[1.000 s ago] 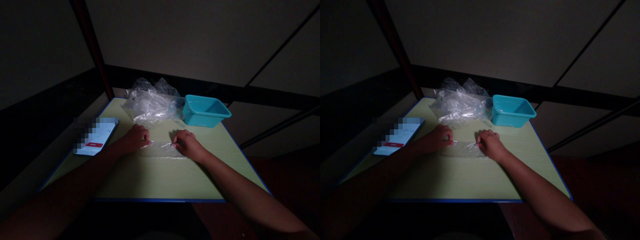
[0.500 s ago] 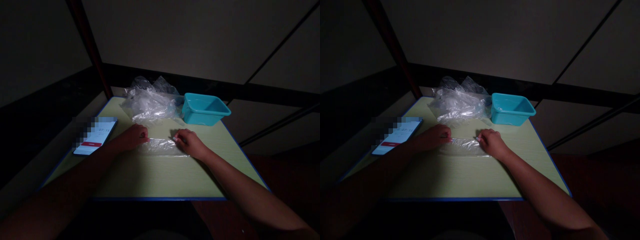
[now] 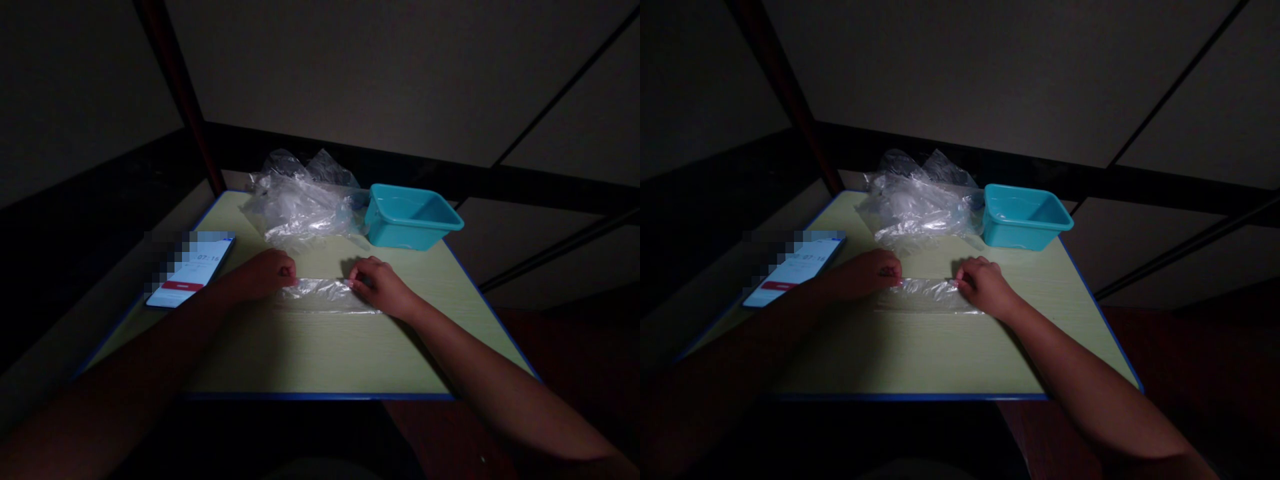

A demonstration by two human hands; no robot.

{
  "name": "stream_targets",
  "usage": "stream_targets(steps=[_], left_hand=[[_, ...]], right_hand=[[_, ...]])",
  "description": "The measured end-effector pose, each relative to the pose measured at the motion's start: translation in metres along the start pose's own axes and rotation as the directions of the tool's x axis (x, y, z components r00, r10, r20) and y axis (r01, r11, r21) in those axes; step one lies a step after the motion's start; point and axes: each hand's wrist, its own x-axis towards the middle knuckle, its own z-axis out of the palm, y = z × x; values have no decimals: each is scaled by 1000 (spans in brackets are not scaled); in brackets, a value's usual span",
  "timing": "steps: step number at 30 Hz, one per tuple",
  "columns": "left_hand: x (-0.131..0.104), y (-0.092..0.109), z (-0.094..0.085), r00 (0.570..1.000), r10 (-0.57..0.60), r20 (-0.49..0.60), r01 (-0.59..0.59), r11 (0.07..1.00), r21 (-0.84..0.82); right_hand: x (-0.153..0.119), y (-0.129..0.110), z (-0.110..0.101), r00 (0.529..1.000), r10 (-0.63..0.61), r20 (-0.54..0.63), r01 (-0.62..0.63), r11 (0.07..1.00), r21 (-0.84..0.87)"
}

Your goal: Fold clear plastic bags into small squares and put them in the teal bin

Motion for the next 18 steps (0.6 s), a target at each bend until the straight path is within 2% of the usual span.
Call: stream_targets(steps=[9,18], left_hand=[[-3,4,-3,996,-76,45,80,992,-97],[-3,-1,-3,991,-96,96,100,994,-41]], right_hand=[[-2,-1,-4,1000,-5,-1,5,999,32],[-2,-2,-1,999,-4,37,5,1000,-25]])
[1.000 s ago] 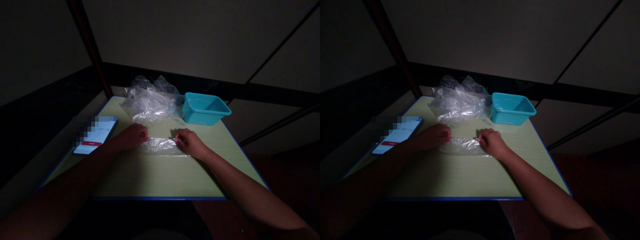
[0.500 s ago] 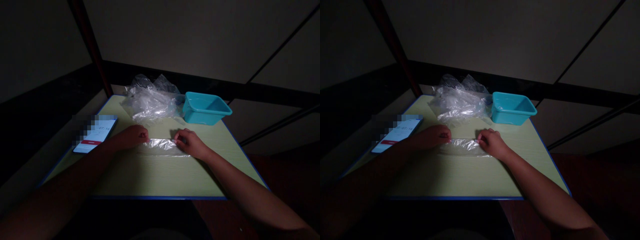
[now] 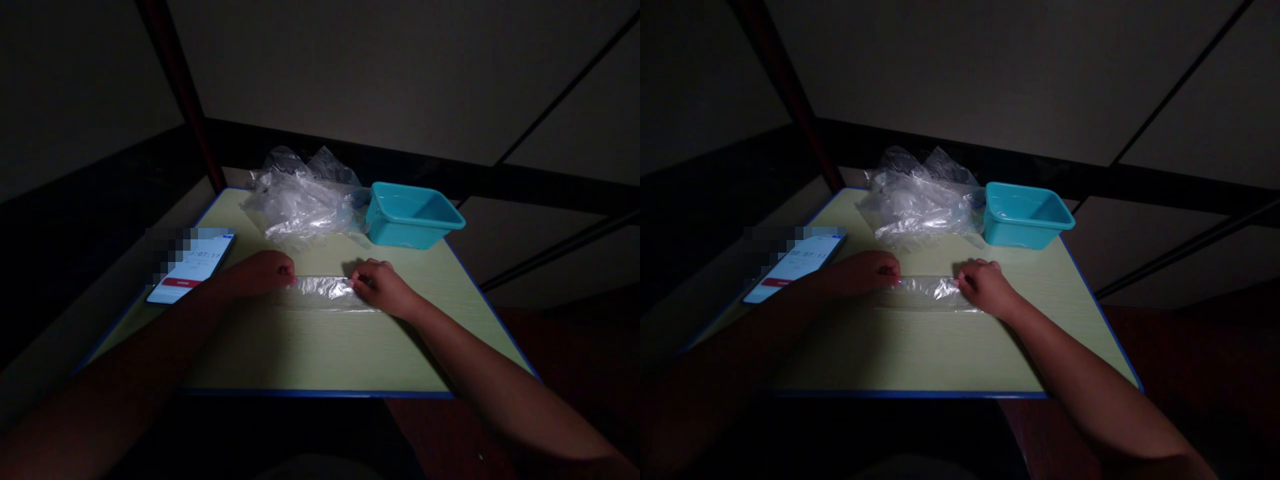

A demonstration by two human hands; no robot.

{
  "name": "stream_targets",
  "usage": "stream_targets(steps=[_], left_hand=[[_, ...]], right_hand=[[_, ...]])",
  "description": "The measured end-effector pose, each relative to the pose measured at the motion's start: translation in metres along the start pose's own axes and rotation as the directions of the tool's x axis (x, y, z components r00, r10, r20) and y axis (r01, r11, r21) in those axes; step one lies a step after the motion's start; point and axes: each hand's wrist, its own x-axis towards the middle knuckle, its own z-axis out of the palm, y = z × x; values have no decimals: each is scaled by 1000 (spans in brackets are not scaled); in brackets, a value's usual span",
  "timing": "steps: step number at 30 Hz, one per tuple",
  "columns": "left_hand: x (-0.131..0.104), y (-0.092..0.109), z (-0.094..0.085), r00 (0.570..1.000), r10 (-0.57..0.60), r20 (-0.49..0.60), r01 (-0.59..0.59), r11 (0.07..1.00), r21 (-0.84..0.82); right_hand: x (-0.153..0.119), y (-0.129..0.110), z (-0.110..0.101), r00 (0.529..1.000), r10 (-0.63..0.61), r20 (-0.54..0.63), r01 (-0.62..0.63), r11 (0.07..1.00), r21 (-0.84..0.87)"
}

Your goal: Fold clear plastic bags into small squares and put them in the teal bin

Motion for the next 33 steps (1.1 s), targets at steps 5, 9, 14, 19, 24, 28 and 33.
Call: stream_targets(steps=[5,9,14,19,24,28,33], left_hand=[[1,-2,2,1000,18,-23,-16,998,61],[3,-7,3,997,57,-42,-52,993,101],[2,-7,1,999,31,-7,-29,986,161],[2,-2,1,999,27,-35,-19,975,222],[2,-6,3,997,60,-47,-49,975,219],[2,-10,4,996,80,-50,-70,981,180],[0,-4,3,996,81,-43,-71,975,211]], right_hand=[[0,-3,-1,999,38,-5,-38,999,22],[1,-5,0,998,66,-24,-64,997,43],[2,-6,2,997,75,-17,-74,997,36],[2,-7,3,995,99,-21,-99,995,34],[2,-6,5,991,130,-27,-129,991,46],[2,-5,5,991,135,-27,-133,989,64],[1,-5,5,992,123,-31,-121,990,69]])
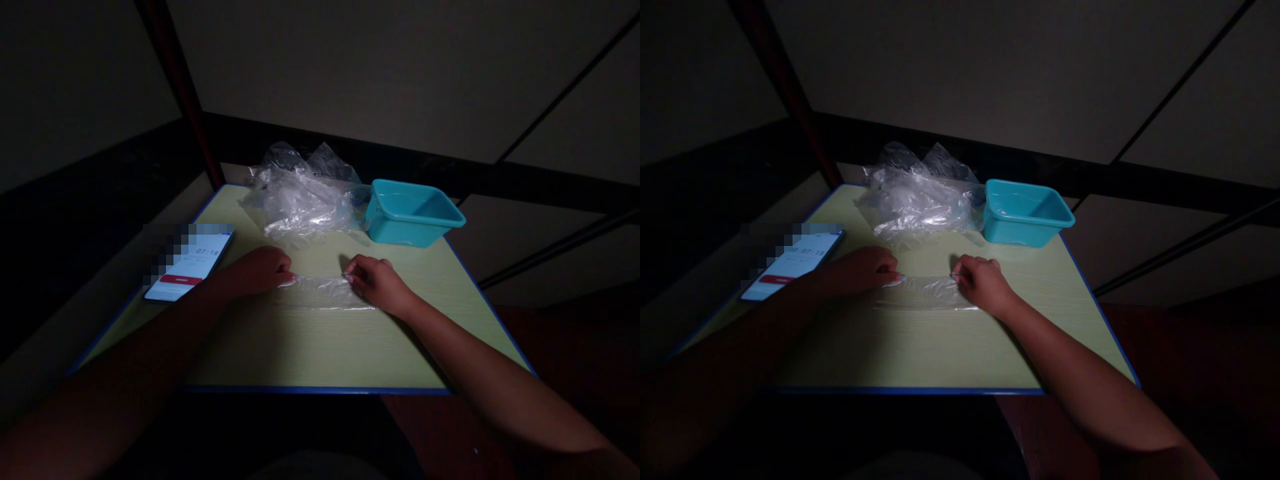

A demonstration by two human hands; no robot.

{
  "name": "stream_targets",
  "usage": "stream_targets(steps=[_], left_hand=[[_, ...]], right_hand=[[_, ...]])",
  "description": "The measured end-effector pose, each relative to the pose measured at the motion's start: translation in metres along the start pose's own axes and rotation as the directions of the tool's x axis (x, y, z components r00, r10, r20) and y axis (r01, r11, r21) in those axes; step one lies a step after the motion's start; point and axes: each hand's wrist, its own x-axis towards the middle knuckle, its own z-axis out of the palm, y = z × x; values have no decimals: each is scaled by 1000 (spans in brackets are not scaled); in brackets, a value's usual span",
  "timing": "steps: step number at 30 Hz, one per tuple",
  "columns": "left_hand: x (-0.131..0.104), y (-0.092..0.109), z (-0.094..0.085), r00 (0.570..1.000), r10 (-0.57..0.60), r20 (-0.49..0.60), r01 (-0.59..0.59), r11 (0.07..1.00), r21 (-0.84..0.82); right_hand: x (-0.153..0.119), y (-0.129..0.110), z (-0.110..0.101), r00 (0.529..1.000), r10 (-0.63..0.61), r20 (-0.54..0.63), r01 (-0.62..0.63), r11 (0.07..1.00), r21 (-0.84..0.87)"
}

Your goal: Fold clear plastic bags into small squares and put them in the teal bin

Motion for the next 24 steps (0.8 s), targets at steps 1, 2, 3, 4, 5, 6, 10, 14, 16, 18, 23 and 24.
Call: stream_targets(steps=[1,2,3,4,5,6,10,14,16,18,23,24], left_hand=[[0,1,-1,1000,-1,3,1,1000,4],[-1,2,-2,1000,-2,8,2,1000,3],[-1,2,-2,1000,0,13,0,1000,-1],[-1,2,-2,1000,2,18,-2,1000,-7],[-1,1,-2,1000,5,22,-5,1000,-12],[-1,1,-2,1000,9,26,-9,1000,-19],[0,2,-3,999,10,48,-8,999,-32],[0,2,-3,998,7,56,-6,1000,-29],[0,0,-2,999,24,38,-23,999,-34],[0,-4,0,999,43,26,-42,998,-41],[-1,2,2,991,16,-134,-17,1000,-7],[-2,8,3,980,32,-198,-33,999,0]], right_hand=[[0,0,0,1000,-4,1,4,1000,-2],[0,0,0,1000,-9,2,9,1000,-6],[0,0,0,1000,-14,2,14,1000,-13],[0,0,0,1000,-18,5,18,1000,-25],[0,0,0,1000,-20,7,20,999,-41],[0,0,0,1000,-19,12,19,998,-57],[0,-1,-1,999,-11,40,14,997,-79],[-1,0,-2,999,1,51,3,998,-68],[-1,0,-2,999,6,53,-2,997,-73],[-2,0,-2,999,8,54,-4,997,-78],[-2,0,-2,998,15,66,-9,996,-89],[-2,0,-2,998,17,67,-11,996,-90]])
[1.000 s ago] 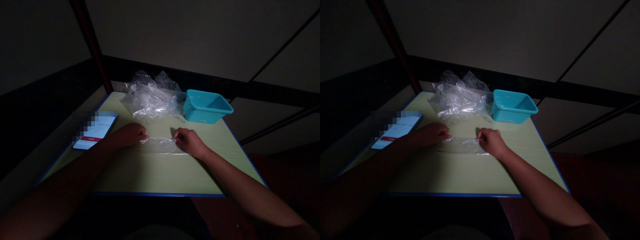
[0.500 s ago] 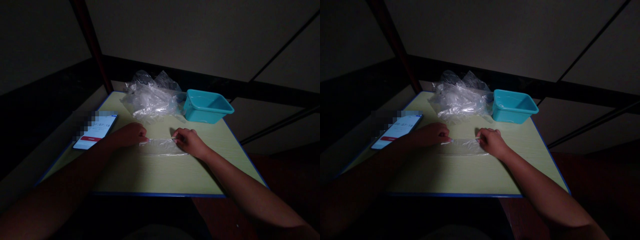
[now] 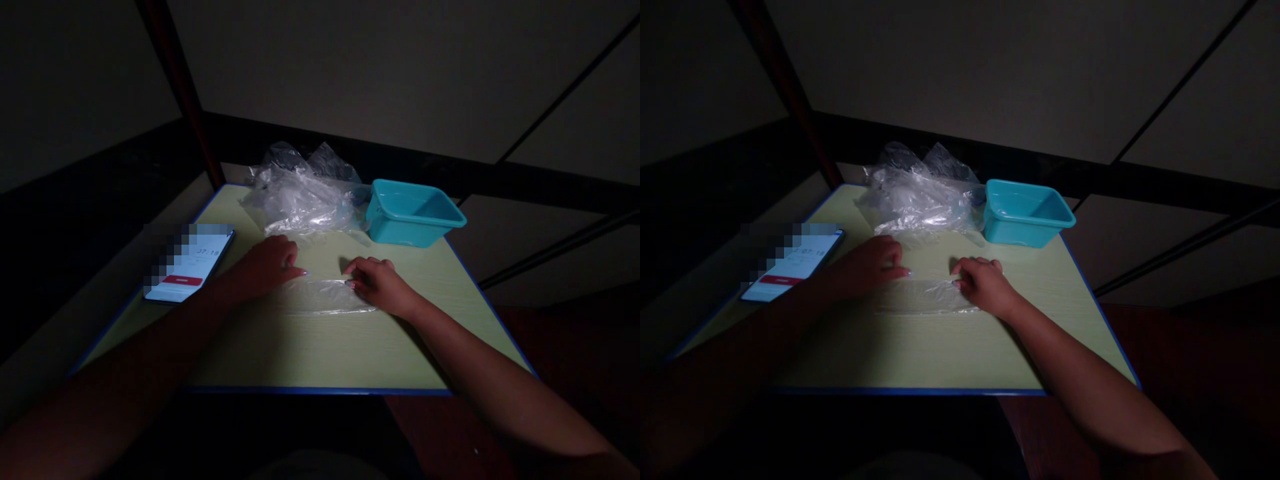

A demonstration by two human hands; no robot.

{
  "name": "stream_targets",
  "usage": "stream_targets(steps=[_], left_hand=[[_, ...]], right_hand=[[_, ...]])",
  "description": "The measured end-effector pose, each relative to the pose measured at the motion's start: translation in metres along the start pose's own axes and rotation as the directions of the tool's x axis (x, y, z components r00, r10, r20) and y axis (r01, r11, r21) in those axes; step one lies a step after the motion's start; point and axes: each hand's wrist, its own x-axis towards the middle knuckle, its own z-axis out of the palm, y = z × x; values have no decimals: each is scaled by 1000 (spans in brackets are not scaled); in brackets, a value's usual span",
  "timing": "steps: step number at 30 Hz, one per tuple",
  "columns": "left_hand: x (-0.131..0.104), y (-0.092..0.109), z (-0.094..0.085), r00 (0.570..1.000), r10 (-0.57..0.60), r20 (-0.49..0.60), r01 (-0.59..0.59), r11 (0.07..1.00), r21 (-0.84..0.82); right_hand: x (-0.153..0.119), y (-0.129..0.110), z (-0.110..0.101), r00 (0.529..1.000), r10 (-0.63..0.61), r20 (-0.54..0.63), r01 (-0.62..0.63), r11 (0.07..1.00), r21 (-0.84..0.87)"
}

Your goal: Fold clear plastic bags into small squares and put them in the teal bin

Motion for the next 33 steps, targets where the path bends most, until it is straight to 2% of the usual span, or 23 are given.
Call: stream_targets(steps=[2,3,4,6,9,11,16,20,23,26,29,31,33], left_hand=[[-1,12,4,984,130,-118,-133,991,-18],[-2,19,8,968,221,-116,-225,974,-29],[-3,25,12,950,302,-78,-306,952,-31],[-5,35,21,917,392,68,-391,920,-28],[-8,41,30,864,438,247,-443,896,-40],[-9,40,33,831,470,296,-475,878,-61],[-12,36,33,809,512,287,-516,854,-70],[-13,37,34,804,518,293,-531,846,-38],[-12,37,29,815,537,217,-549,836,-6],[-12,34,15,862,506,-12,-506,862,26],[-13,29,0,901,355,-251,-358,933,34],[-13,27,-7,909,264,-323,-266,963,38],[-13,28,-9,914,222,-340,-221,974,41]], right_hand=[[0,-1,0,1000,1,-2,-1,1000,-2],[0,-1,0,1000,-2,-2,2,1000,-3],[0,-1,-1,1000,-8,-2,8,1000,-7],[-1,-2,-1,1000,-21,2,21,1000,-17],[-2,-3,-2,1000,-16,7,16,1000,-23],[-2,-3,-2,1000,-5,12,5,1000,-16],[-3,-3,-4,999,-19,27,20,999,-28],[-6,-1,-8,993,-117,11,117,989,-90],[-14,-3,-10,977,-203,64,210,965,-153],[-22,-7,-10,954,-242,180,276,941,-196],[-29,-12,-9,933,-260,249,313,927,-205],[-32,-16,-8,922,-286,262,341,920,-194],[-35,-19,-6,910,-317,267,371,911,-183]])
